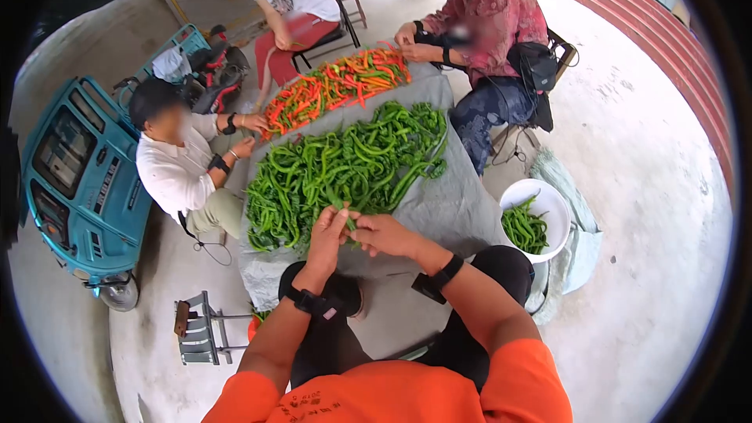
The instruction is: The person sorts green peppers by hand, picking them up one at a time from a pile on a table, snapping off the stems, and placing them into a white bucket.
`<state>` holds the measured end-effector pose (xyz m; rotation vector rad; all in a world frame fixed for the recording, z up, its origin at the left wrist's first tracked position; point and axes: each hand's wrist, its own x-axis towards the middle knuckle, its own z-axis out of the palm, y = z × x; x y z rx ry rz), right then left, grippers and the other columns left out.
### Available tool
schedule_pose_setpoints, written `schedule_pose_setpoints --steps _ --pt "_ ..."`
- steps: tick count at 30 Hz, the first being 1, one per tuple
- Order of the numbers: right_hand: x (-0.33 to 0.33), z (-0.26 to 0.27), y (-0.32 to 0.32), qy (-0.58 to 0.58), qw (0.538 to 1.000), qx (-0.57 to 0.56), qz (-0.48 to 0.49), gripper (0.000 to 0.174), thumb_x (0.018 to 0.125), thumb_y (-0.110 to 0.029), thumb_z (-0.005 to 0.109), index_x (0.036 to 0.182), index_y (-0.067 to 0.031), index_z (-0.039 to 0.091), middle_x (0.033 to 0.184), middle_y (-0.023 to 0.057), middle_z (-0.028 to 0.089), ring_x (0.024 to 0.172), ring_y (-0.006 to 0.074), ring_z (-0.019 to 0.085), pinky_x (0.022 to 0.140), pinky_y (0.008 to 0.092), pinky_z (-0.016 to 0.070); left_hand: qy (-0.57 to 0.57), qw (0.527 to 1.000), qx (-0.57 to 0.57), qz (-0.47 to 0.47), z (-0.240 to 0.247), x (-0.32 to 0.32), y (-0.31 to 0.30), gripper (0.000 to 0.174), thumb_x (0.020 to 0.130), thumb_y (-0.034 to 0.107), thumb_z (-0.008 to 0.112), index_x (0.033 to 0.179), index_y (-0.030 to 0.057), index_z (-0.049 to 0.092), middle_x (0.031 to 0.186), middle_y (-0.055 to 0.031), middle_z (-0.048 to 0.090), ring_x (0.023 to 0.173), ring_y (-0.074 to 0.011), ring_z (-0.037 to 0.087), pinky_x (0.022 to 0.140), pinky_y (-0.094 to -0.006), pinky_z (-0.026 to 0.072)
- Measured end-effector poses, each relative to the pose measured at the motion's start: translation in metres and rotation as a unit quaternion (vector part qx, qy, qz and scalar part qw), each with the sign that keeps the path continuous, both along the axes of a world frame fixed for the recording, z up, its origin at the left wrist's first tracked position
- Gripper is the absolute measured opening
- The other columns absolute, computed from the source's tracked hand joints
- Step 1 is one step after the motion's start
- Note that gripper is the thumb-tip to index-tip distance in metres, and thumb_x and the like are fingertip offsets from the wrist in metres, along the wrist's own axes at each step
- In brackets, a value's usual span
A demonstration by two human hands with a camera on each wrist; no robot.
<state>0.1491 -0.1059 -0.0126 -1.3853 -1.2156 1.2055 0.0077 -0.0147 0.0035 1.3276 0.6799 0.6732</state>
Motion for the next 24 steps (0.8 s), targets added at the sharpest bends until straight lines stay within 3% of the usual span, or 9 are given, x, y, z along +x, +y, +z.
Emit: schedule_pose_setpoints --steps 3,6,9,13,14,16,18,22,24 --pt "0.005 -0.004 0.002 0.008 1.000 0.001 -0.021 0.029 0.092 -0.031 0.058 0.089 -0.0023 0.059 0.075 0.0036 0.062 0.061 0.0112 0.060 0.057 0.0273 0.0495 -0.019 0.999 -0.029 -0.022 -0.012 0.011 -0.001 0.022 0.095 0.020 0.057 0.110 0.0031 0.059 0.096 -0.0031 0.066 0.065 -0.0037 0.047 0.054 -0.0194 0.0383" --pt "0.022 0.002 -0.006 -0.140 0.990 -0.021 -0.025 0.027 0.090 -0.031 0.057 0.090 -0.0044 0.062 0.077 0.0086 0.066 0.062 0.0197 0.064 0.060 0.0337 0.0511 0.056 0.998 0.010 -0.013 -0.009 0.021 0.007 0.026 0.095 0.020 0.058 0.113 0.0017 0.059 0.094 -0.0034 0.067 0.063 -0.0048 0.048 0.054 -0.0203 0.0396" --pt "0.046 -0.012 -0.010 -0.376 0.913 0.062 -0.143 0.021 0.087 -0.026 0.056 0.092 -0.0075 0.063 0.086 0.0128 0.068 0.076 0.0294 0.066 0.068 0.0406 0.0514 0.107 0.990 0.087 -0.009 -0.003 0.040 0.023 0.027 0.093 0.021 0.060 0.112 0.0019 0.060 0.086 -0.0019 0.066 0.057 -0.0048 0.047 0.051 -0.0201 0.0372" --pt "0.064 -0.014 -0.016 -0.385 0.904 0.061 -0.174 0.019 0.084 -0.022 0.055 0.096 -0.0095 0.064 0.091 0.0153 0.067 0.087 0.0337 0.064 0.072 0.0447 0.0505 0.164 0.971 0.172 -0.014 0.009 0.074 0.063 0.028 0.090 0.019 0.062 0.111 0.0007 0.060 0.083 -0.0038 0.066 0.057 -0.0085 0.049 0.053 -0.0222 0.0400" --pt "0.064 -0.016 -0.017 -0.389 0.905 0.062 -0.158 0.020 0.084 -0.021 0.054 0.096 -0.0096 0.064 0.091 0.0153 0.067 0.086 0.0334 0.065 0.072 0.0448 0.0506 0.189 0.961 0.201 -0.017 0.012 0.083 0.070 0.028 0.089 0.019 0.063 0.110 -0.0001 0.060 0.083 -0.0047 0.066 0.058 -0.0107 0.051 0.054 -0.0234 0.0419" --pt "0.063 -0.021 -0.017 -0.409 0.902 0.050 -0.132 0.021 0.083 -0.020 0.053 0.098 -0.0096 0.064 0.092 0.0152 0.068 0.086 0.0330 0.066 0.072 0.0449 0.0509 0.153 0.873 0.433 0.162 0.003 0.108 0.074 0.027 0.086 0.017 0.064 0.108 0.0006 0.061 0.086 -0.0070 0.065 0.066 -0.0167 0.056 0.060 -0.0279 0.0463" --pt "0.060 -0.027 -0.016 -0.440 0.891 0.024 -0.111 0.022 0.083 -0.017 0.052 0.099 -0.0095 0.065 0.092 0.0149 0.068 0.087 0.0330 0.066 0.074 0.0449 0.0515 0.137 0.824 0.526 0.158 -0.003 0.126 0.069 0.027 0.083 0.015 0.066 0.107 0.0022 0.062 0.090 -0.0091 0.064 0.075 -0.0222 0.060 0.066 -0.0326 0.0492" --pt "0.062 -0.026 -0.017 -0.470 0.870 -0.145 0.034 0.025 0.080 -0.021 0.058 0.102 -0.0103 0.065 0.098 0.0137 0.068 0.096 0.0323 0.064 0.080 0.0429 0.0503 0.209 0.861 0.430 -0.171 -0.013 0.158 0.034 0.029 0.078 0.017 0.066 0.107 0.0095 0.063 0.102 -0.0144 0.062 0.095 -0.0332 0.061 0.080 -0.0403 0.0490" --pt "0.062 -0.028 -0.022 -0.442 0.880 -0.164 0.057 0.028 0.079 -0.022 0.059 0.104 -0.0107 0.065 0.101 0.0142 0.067 0.100 0.0320 0.063 0.082 0.0429 0.0501 0.278 0.788 0.519 -0.177 -0.025 0.177 0.009 0.031 0.081 0.018 0.067 0.110 0.0091 0.062 0.107 -0.0123 0.062 0.092 -0.0304 0.064 0.076 -0.0400 0.0512"
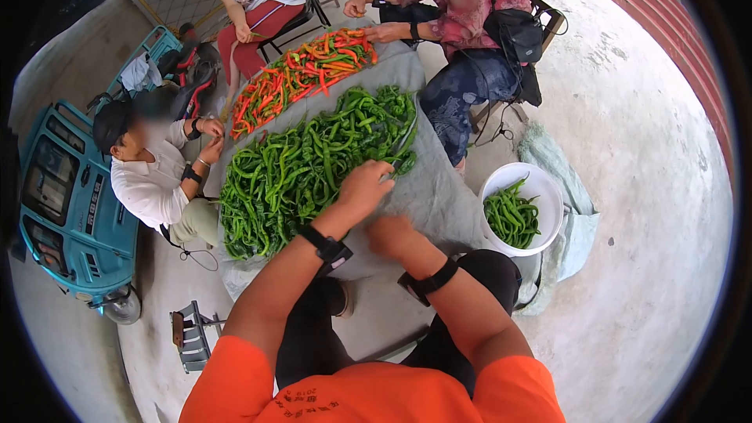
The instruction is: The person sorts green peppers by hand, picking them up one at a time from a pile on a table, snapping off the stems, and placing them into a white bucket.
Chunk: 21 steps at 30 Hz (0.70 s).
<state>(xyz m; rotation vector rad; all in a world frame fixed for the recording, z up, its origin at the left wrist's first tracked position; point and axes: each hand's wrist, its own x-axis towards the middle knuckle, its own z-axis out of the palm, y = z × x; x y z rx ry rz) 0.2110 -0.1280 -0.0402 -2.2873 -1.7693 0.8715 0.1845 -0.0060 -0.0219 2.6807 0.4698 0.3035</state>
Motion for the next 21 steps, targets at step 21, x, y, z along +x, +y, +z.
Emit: schedule_pose_setpoints --steps 21 --pt "0.017 -0.003 -0.028 0.013 0.993 0.115 0.007 0.033 0.078 -0.023 0.059 0.107 -0.0078 0.063 0.101 0.0145 0.067 0.097 0.0341 0.063 0.081 0.0448 0.0495 -0.153 0.978 -0.140 0.031 0.005 0.019 -0.003 0.040 0.073 0.010 0.067 0.111 0.0044 0.057 0.097 -0.0108 0.063 0.067 -0.0166 0.059 0.064 -0.0307 0.0494"
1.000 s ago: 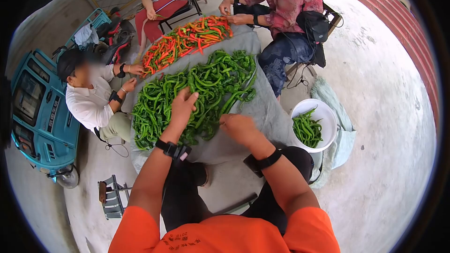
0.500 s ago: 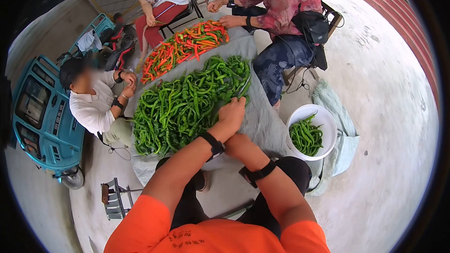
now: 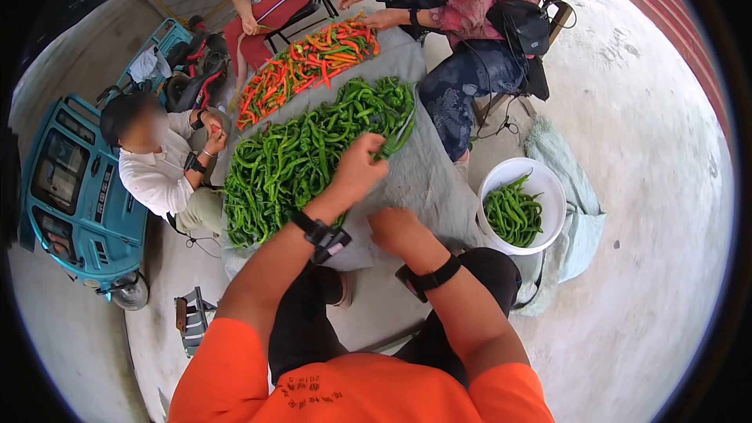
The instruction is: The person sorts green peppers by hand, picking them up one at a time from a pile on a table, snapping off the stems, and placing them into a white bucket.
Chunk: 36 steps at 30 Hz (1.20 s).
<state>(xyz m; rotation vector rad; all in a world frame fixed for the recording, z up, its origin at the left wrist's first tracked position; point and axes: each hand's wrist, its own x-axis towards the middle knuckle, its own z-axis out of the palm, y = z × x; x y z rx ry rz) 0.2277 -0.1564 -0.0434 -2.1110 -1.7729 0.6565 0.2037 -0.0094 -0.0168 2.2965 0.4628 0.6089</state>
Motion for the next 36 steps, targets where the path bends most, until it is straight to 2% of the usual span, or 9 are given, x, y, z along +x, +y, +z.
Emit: schedule_pose_setpoints --steps 4,7,11,17,26,29,30,32,36 --pt "-0.003 -0.003 0.005 -0.008 1.000 -0.007 0.006 0.028 0.079 -0.021 0.058 0.103 -0.0070 0.065 0.099 0.0152 0.067 0.096 0.0339 0.064 0.080 0.0454 0.0500 -0.026 0.994 0.068 0.084 0.017 -0.020 0.052 0.041 0.078 0.006 0.065 0.117 0.0029 0.055 0.104 -0.0134 0.062 0.068 -0.0177 0.060 0.063 -0.0315 0.0508" --pt "-0.006 0.002 0.009 0.000 1.000 -0.015 -0.003 0.024 0.080 -0.018 0.057 0.098 -0.0068 0.068 0.098 0.0165 0.068 0.096 0.0332 0.065 0.080 0.0448 0.0515 0.003 0.990 0.039 0.133 0.029 -0.040 0.048 0.034 0.076 0.008 0.067 0.108 0.0024 0.059 0.097 -0.0147 0.061 0.079 -0.0299 0.061 0.075 -0.0370 0.0502" --pt "-0.006 0.008 0.012 -0.003 1.000 -0.027 -0.008 0.026 0.080 -0.018 0.056 0.099 -0.0067 0.069 0.100 0.0158 0.069 0.097 0.0327 0.065 0.081 0.0445 0.0514 0.127 0.990 0.024 0.062 -0.013 -0.072 0.041 0.027 0.081 0.010 0.065 0.107 0.0046 0.062 0.106 -0.0097 0.061 0.078 -0.0227 0.065 0.069 -0.0348 0.0515" --pt "-0.007 0.005 0.016 -0.015 0.998 -0.058 0.010 0.026 0.080 -0.022 0.056 0.100 -0.0073 0.065 0.098 0.0151 0.067 0.094 0.0344 0.064 0.078 0.0456 0.0505 0.275 0.931 0.230 0.067 -0.034 -0.095 0.000 0.026 0.082 0.014 0.061 0.108 0.0119 0.060 0.104 -0.0107 0.059 0.084 -0.0346 0.063 0.070 -0.0441 0.0515" --pt "-0.011 0.013 0.019 -0.016 0.998 -0.052 0.005 0.024 0.081 -0.014 0.053 0.094 -0.0047 0.070 0.098 0.0175 0.069 0.095 0.0329 0.067 0.080 0.0437 0.0525 0.121 0.958 0.239 0.105 -0.030 -0.102 0.004 0.022 0.082 0.011 0.062 0.103 0.0087 0.059 0.097 -0.0136 0.058 0.070 -0.0370 0.062 0.065 -0.0447 0.0522" --pt "-0.009 0.010 0.021 -0.023 0.997 -0.068 0.008 0.023 0.081 -0.019 0.055 0.097 -0.0080 0.067 0.097 0.0144 0.068 0.095 0.0329 0.065 0.078 0.0442 0.0516 0.026 0.991 0.104 0.085 -0.037 -0.106 0.015 0.024 0.085 0.012 0.063 0.108 0.0063 0.060 0.095 -0.0114 0.060 0.066 -0.0284 0.063 0.061 -0.0376 0.0511" --pt "-0.008 0.008 0.022 -0.026 0.997 -0.077 0.009 0.024 0.081 -0.022 0.056 0.099 -0.0096 0.066 0.097 0.0128 0.068 0.094 0.0328 0.065 0.077 0.0444 0.0511 0.012 0.996 -0.020 0.091 -0.031 -0.106 0.017 0.024 0.087 0.013 0.063 0.109 0.0057 0.059 0.095 -0.0101 0.061 0.066 -0.0243 0.063 0.059 -0.0346 0.0500" --pt "-0.006 0.007 0.025 -0.045 0.995 -0.092 0.014 0.023 0.081 -0.022 0.055 0.098 -0.0098 0.065 0.096 0.0127 0.068 0.095 0.0329 0.065 0.077 0.0444 0.0510 -0.017 0.959 -0.265 0.097 -0.018 -0.109 0.020 0.024 0.089 0.014 0.063 0.111 0.0046 0.059 0.094 -0.0075 0.062 0.065 -0.0162 0.062 0.056 -0.0284 0.0477" --pt "-0.007 0.010 0.032 -0.058 0.992 -0.078 -0.080 0.024 0.082 -0.022 0.055 0.098 -0.0086 0.066 0.098 0.0124 0.068 0.095 0.0327 0.065 0.075 0.0447 0.0510 -0.092 0.904 -0.402 0.113 -0.012 -0.117 0.032 0.022 0.093 0.012 0.060 0.113 0.0018 0.058 0.093 -0.0050 0.061 0.068 -0.0103 0.061 0.054 -0.0221 0.0451"
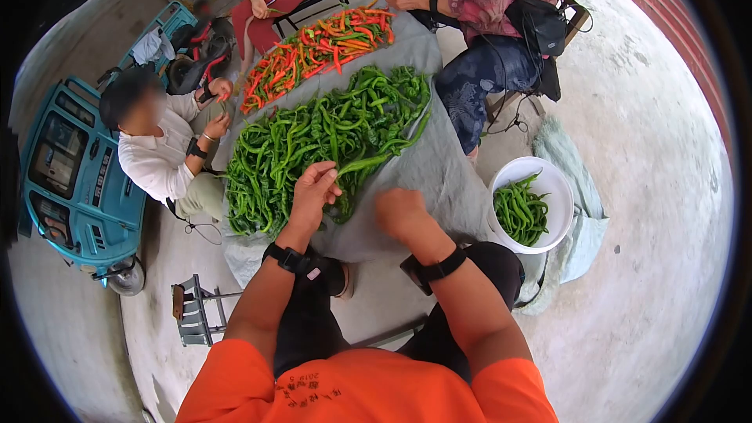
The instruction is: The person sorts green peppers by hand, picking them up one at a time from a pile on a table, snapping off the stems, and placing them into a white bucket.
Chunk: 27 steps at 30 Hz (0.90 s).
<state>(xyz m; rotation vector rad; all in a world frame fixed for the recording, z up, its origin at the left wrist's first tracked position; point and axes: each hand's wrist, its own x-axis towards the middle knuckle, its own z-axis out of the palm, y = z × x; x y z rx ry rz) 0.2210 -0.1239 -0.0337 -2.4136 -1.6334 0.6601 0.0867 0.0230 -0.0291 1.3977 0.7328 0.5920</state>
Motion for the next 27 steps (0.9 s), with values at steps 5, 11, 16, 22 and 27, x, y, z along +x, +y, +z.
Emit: schedule_pose_setpoints --steps 5,11,16,22,27 --pt "-0.001 0.001 0.001 0.071 0.965 0.201 -0.155 0.031 0.086 -0.023 0.055 0.111 -0.0046 0.059 0.102 0.0150 0.067 0.090 0.0297 0.067 0.073 0.0423 0.0518 -0.037 0.996 -0.069 0.039 -0.007 -0.008 -0.002 0.019 0.093 0.009 0.060 0.110 0.0028 0.058 0.092 -0.0042 0.059 0.073 -0.0132 0.063 0.061 -0.0247 0.0515" --pt "-0.003 -0.012 0.027 0.677 0.583 0.254 -0.370 0.031 0.093 -0.031 0.057 0.109 -0.0047 0.055 0.096 0.0065 0.060 0.078 0.0181 0.063 0.065 0.0330 0.0503 -0.045 0.996 -0.068 -0.017 -0.011 -0.015 -0.016 0.017 0.091 0.005 0.061 0.107 0.0018 0.058 0.091 -0.0050 0.059 0.075 -0.0152 0.063 0.066 -0.0272 0.0542" --pt "-0.001 -0.029 0.041 0.713 0.522 0.208 -0.419 0.022 0.096 -0.028 0.053 0.102 -0.0073 0.056 0.086 0.0000 0.057 0.070 0.0112 0.053 0.064 0.0291 0.0476 0.010 0.992 -0.057 -0.113 -0.004 -0.021 -0.017 0.017 0.091 0.011 0.061 0.105 0.0023 0.057 0.089 -0.0049 0.059 0.064 -0.0115 0.059 0.053 -0.0230 0.0471" --pt "-0.026 -0.019 0.034 0.719 0.546 0.221 -0.369 0.017 0.096 -0.025 0.049 0.097 -0.0086 0.055 0.081 -0.0011 0.055 0.064 0.0089 0.051 0.061 0.0287 0.0468 0.013 0.991 -0.105 -0.080 -0.001 -0.020 0.002 0.023 0.095 0.024 0.058 0.106 0.0040 0.058 0.094 -0.0050 0.063 0.046 -0.0053 0.042 0.039 -0.0203 0.0284" --pt "-0.051 0.005 0.019 0.682 0.612 0.230 -0.328 0.021 0.096 -0.024 0.049 0.105 -0.0062 0.055 0.089 0.0020 0.060 0.064 0.0073 0.051 0.061 0.0265 0.0450 0.049 0.986 -0.105 -0.117 0.008 -0.011 0.002 0.030 0.098 0.029 0.051 0.114 0.0040 0.059 0.101 -0.0038 0.065 0.050 -0.0033 0.041 0.042 -0.0194 0.0307"
